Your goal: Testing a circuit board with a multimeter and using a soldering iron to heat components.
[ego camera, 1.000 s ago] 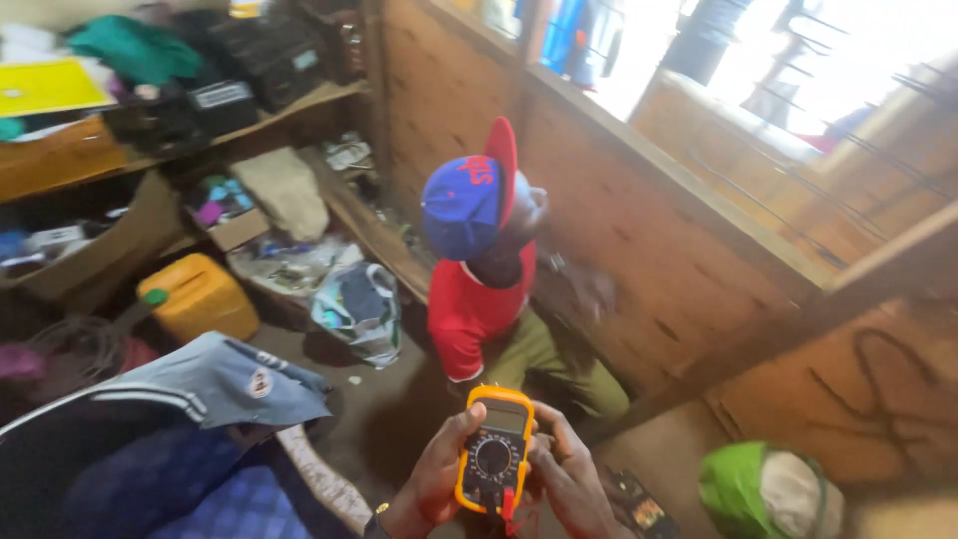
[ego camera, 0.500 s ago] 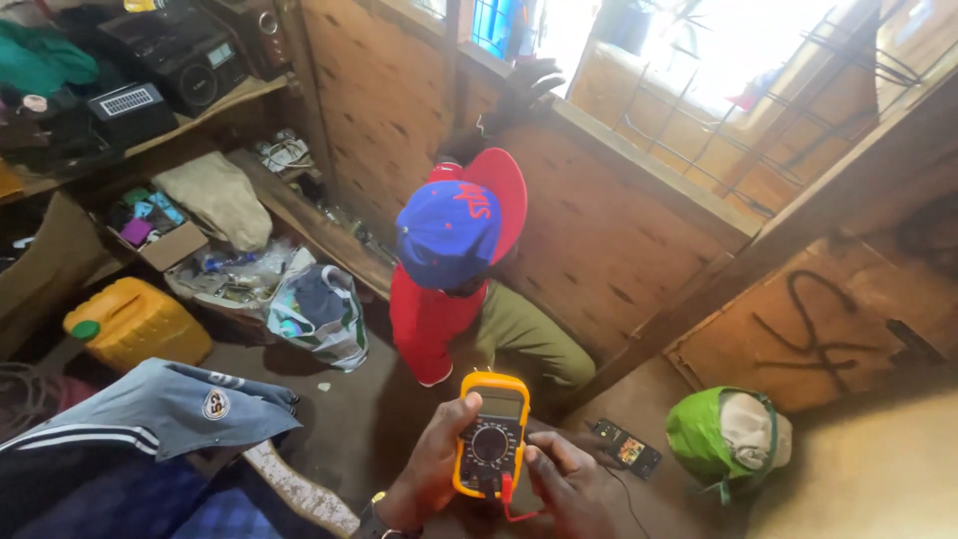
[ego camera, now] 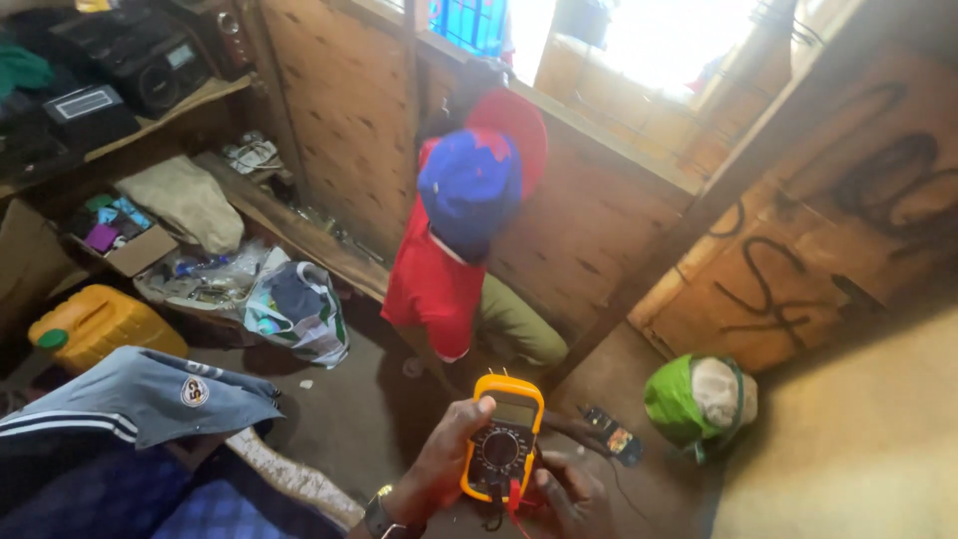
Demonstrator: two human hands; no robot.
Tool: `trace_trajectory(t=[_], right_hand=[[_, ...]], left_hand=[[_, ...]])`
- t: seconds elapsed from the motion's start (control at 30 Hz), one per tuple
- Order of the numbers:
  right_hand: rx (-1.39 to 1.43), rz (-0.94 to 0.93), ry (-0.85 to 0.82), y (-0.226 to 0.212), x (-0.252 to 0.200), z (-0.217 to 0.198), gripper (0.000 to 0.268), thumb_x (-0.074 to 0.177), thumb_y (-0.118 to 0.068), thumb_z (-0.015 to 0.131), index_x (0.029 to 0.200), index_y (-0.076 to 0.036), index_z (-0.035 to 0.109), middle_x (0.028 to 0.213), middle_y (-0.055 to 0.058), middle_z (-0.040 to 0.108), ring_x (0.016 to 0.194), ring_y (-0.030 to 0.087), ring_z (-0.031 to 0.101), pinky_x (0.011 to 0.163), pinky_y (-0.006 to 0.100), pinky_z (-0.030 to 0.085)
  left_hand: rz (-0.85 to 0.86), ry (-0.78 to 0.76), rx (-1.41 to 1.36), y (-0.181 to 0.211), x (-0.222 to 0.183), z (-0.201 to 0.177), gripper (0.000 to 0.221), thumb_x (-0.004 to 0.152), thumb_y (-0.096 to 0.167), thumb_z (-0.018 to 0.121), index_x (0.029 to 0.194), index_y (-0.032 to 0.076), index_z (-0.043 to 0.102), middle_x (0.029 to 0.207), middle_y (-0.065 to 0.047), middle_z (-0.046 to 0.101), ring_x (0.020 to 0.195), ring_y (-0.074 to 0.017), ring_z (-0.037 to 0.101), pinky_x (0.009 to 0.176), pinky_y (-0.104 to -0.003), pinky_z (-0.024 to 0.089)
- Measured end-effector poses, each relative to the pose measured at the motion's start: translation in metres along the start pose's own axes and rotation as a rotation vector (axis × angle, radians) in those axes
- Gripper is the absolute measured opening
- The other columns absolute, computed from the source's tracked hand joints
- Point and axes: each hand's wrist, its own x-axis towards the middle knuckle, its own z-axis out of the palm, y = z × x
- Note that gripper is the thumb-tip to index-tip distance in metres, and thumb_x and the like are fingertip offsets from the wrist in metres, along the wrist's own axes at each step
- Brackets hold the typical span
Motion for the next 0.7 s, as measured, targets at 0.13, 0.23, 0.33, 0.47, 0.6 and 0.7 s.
trace_trajectory(t=[0.13,0.23,0.33,0.47,0.6,0.7], right_hand=[[-0.110,0.316,0.119,-0.019,-0.038,0.000,0.029,0.090,-0.023,0.073,0.108,-0.005,0.086,0.076,0.014,0.093,0.065,0.020,0.083,0.064,0.033,0.066],[-0.031,0.234,0.094,-0.008,-0.056,-0.006,0.029,0.095,-0.022,0.071,0.115,-0.003,0.081,0.073,0.013,0.081,0.054,0.021,0.069,0.050,0.032,0.057],[0.051,0.133,0.102,-0.025,-0.064,0.001,0.033,0.096,-0.017,0.070,0.123,0.001,0.077,0.075,0.018,0.075,0.057,0.025,0.068,0.048,0.035,0.052],[-0.257,0.140,0.106,-0.061,-0.070,0.014,0.036,0.092,-0.031,0.071,0.121,-0.014,0.085,0.090,0.000,0.089,0.065,0.010,0.073,0.063,0.026,0.062],[-0.153,0.130,0.132,-0.075,-0.073,0.032,0.031,0.097,-0.020,0.067,0.119,-0.005,0.083,0.062,0.012,0.076,0.046,0.018,0.068,0.050,0.032,0.059],[-0.006,0.197,0.180,-0.080,-0.076,0.043,0.030,0.101,-0.013,0.062,0.120,0.003,0.079,0.058,0.017,0.071,0.045,0.021,0.063,0.046,0.033,0.055]], left_hand=[[-0.135,-0.044,-0.129,0.004,-0.030,0.011,0.061,0.100,0.043,0.056,0.117,-0.014,0.073,0.091,-0.030,0.078,0.073,-0.0347,0.077,0.057,-0.044,0.063],[-0.096,0.040,-0.008,-0.001,-0.048,0.010,0.053,0.106,0.038,0.051,0.109,-0.009,0.074,0.085,-0.027,0.079,0.069,-0.0306,0.076,0.058,-0.041,0.061],[-0.103,-0.015,-0.038,0.005,-0.059,0.019,0.055,0.107,0.039,0.051,0.110,-0.011,0.076,0.087,-0.023,0.079,0.071,-0.0257,0.076,0.063,-0.040,0.063],[-0.180,0.030,-0.141,0.003,-0.067,0.022,0.046,0.106,0.039,0.056,0.108,-0.005,0.073,0.087,-0.020,0.077,0.070,-0.0259,0.073,0.061,-0.041,0.060],[-0.212,0.008,-0.202,0.009,-0.078,0.024,0.058,0.104,0.042,0.055,0.121,-0.010,0.073,0.102,-0.029,0.078,0.078,-0.0326,0.076,0.065,-0.044,0.062],[-0.240,-0.040,-0.251,0.014,-0.081,0.020,0.063,0.105,0.043,0.049,0.131,-0.010,0.069,0.120,-0.031,0.077,0.086,-0.0353,0.075,0.073,-0.048,0.062]])
